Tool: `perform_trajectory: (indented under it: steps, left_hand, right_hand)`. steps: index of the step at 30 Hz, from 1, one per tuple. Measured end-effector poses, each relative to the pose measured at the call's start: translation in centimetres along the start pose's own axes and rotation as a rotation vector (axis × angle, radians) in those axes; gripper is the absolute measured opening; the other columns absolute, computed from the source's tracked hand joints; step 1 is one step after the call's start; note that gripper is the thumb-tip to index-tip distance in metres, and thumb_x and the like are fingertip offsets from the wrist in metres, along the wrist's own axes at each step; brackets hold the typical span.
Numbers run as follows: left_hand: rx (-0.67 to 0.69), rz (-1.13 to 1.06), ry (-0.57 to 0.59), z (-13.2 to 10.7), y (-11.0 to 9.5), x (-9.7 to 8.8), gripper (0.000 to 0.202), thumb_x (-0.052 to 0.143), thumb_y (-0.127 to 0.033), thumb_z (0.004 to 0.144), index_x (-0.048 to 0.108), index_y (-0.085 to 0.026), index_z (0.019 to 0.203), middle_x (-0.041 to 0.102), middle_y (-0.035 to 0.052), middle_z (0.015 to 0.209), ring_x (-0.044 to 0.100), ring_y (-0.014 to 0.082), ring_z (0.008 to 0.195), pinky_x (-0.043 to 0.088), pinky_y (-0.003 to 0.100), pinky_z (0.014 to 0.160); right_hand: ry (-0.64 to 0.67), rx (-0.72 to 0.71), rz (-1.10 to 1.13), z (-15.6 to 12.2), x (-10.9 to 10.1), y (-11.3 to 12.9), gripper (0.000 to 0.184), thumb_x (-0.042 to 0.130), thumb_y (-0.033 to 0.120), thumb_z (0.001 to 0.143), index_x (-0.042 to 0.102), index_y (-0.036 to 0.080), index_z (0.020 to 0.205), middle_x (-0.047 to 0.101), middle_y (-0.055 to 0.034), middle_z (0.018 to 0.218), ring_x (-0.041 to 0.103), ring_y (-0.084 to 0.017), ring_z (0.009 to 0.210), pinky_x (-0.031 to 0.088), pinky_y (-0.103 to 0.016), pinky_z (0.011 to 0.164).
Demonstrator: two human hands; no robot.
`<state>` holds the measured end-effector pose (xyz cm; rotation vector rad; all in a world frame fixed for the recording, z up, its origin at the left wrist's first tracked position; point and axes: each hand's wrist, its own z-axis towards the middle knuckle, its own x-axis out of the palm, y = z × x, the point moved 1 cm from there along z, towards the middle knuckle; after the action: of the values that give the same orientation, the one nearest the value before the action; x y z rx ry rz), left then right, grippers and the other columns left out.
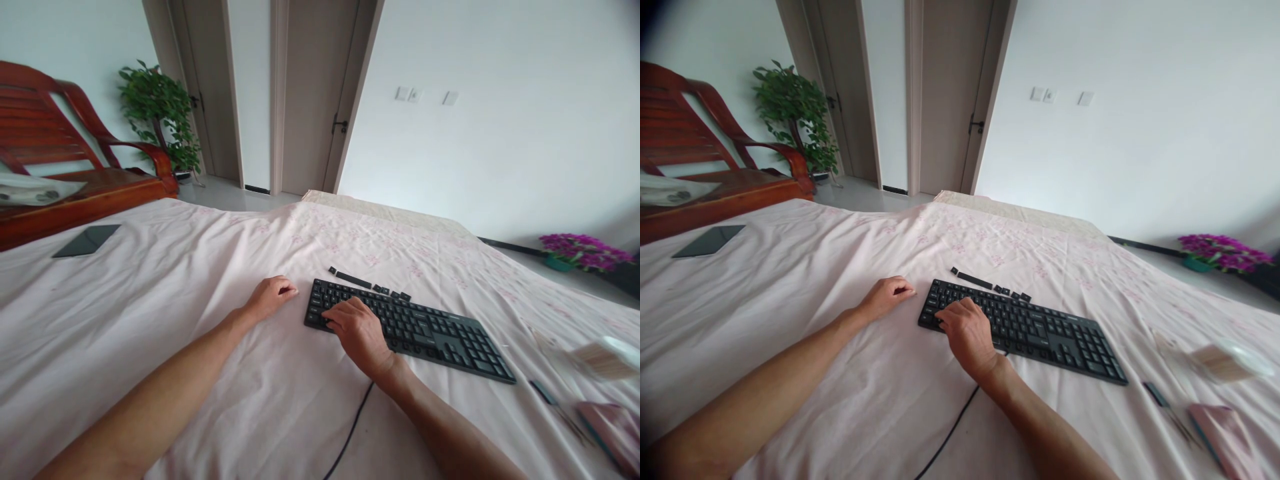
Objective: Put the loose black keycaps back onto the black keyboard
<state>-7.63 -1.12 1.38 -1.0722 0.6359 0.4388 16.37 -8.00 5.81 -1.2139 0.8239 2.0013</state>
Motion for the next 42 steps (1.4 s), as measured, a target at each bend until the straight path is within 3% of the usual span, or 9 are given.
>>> perform_trajectory:
  steps: [15,19,25,31,42]
  left_hand:
    - [0.013,0.011,0.008,0.0,-0.1,-0.1,0.026,0.055,-0.038,0.085,0.071,-0.019,0.079,0.068,0.0021,0.082,0.061,0.016,0.079,0.044,0.025,0.072]
    - [0.018,0.018,0.014,0.0,0.2,0.0,0.025,0.055,-0.036,0.086,0.071,-0.019,0.08,0.068,0.0019,0.083,0.062,0.0157,0.08,0.043,0.025,0.074]
    - [0.014,0.031,0.022,0.0,0.2,0.0,0.025,0.054,-0.035,0.086,0.071,-0.019,0.08,0.068,0.0013,0.082,0.061,0.0149,0.077,0.043,0.025,0.073]
    - [0.014,0.028,0.012,0.0,0.1,-0.1,0.024,0.054,-0.035,0.085,0.072,-0.019,0.08,0.068,0.0014,0.083,0.061,0.0151,0.078,0.043,0.025,0.073]
    - [0.072,-0.005,-0.037,-0.2,-0.2,0.0,0.024,0.056,-0.036,0.086,0.072,-0.019,0.079,0.068,0.002,0.08,0.061,0.0143,0.074,0.045,0.024,0.07]
  right_hand:
    - [0.051,0.018,-0.053,0.5,0.0,0.3,0.008,0.066,0.025,0.086,0.074,0.028,0.084,0.064,0.0003,0.081,0.052,-0.017,0.082,0.041,-0.027,0.071]
    - [0.084,-0.01,-0.157,0.2,0.0,1.1,0.018,0.059,0.022,0.091,0.069,0.024,0.075,0.062,-0.0007,0.08,0.051,-0.017,0.08,0.037,-0.029,0.069]
    - [0.112,-0.058,-0.243,-0.5,0.1,1.9,0.013,0.057,0.014,0.09,0.067,0.021,0.091,0.062,-0.0029,0.087,0.051,-0.018,0.084,0.037,-0.03,0.074]
    - [0.078,-0.065,-0.244,-0.5,0.0,1.6,0.013,0.058,0.017,0.09,0.067,0.024,0.085,0.064,-0.001,0.087,0.052,-0.017,0.083,0.035,-0.03,0.07]
    - [0.011,-0.01,-0.101,-1.0,0.6,0.8,0.019,0.053,0.017,0.093,0.071,0.026,0.09,0.069,0.0003,0.088,0.059,-0.015,0.082,0.037,-0.026,0.069]
